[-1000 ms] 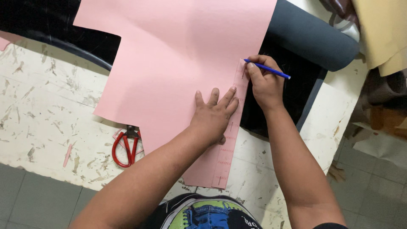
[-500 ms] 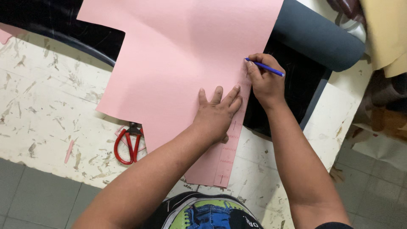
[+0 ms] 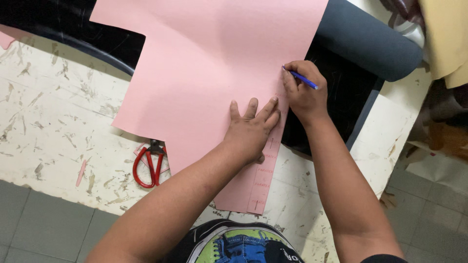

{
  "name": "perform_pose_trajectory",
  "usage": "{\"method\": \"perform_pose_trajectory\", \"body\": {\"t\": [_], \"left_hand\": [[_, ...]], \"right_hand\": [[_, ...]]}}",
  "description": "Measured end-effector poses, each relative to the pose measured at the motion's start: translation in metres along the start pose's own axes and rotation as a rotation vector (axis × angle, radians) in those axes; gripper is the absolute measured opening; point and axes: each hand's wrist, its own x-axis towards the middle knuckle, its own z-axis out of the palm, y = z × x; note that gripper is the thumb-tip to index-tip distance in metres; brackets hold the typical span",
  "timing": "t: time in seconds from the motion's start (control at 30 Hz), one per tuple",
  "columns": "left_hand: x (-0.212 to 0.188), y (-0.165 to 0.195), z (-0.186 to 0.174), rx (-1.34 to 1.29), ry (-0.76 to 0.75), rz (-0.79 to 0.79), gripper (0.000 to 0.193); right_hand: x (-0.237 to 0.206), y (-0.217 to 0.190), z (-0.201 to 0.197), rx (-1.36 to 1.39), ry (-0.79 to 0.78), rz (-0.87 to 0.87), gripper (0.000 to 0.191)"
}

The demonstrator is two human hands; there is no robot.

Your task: The person traces around paper shoe pattern pieces onto pink material with a pen, then uses a metal ruler to draw straight guide lines on the material. They carry pattern pieces between two work tables and mark measurement lines along a paper strip.

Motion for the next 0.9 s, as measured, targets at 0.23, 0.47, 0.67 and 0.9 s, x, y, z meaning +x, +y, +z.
{"method": "perform_pose_trajectory", "body": {"t": [0.23,0.47,0.67,0.9], "left_hand": [[-0.003,0.000,0.006,0.010,0.060,0.015,0.129],[-0.022,0.006,0.049,0.093,0.485,0.116,0.048],[-0.042,0.009,0.080,-0.033,0.615,0.190,0.022],[-0.043,0.007,0.088,-0.027,0.724,0.190,0.025]], "right_hand": [[-0.011,-0.005,-0.007,0.331,-0.004,0.370,0.010],[-0.055,-0.021,-0.012,0.357,-0.171,0.685,0.013],[-0.067,-0.026,-0.012,0.337,-0.229,0.600,0.012],[-0.067,-0.031,-0.014,0.102,-0.263,0.402,0.013]]}}
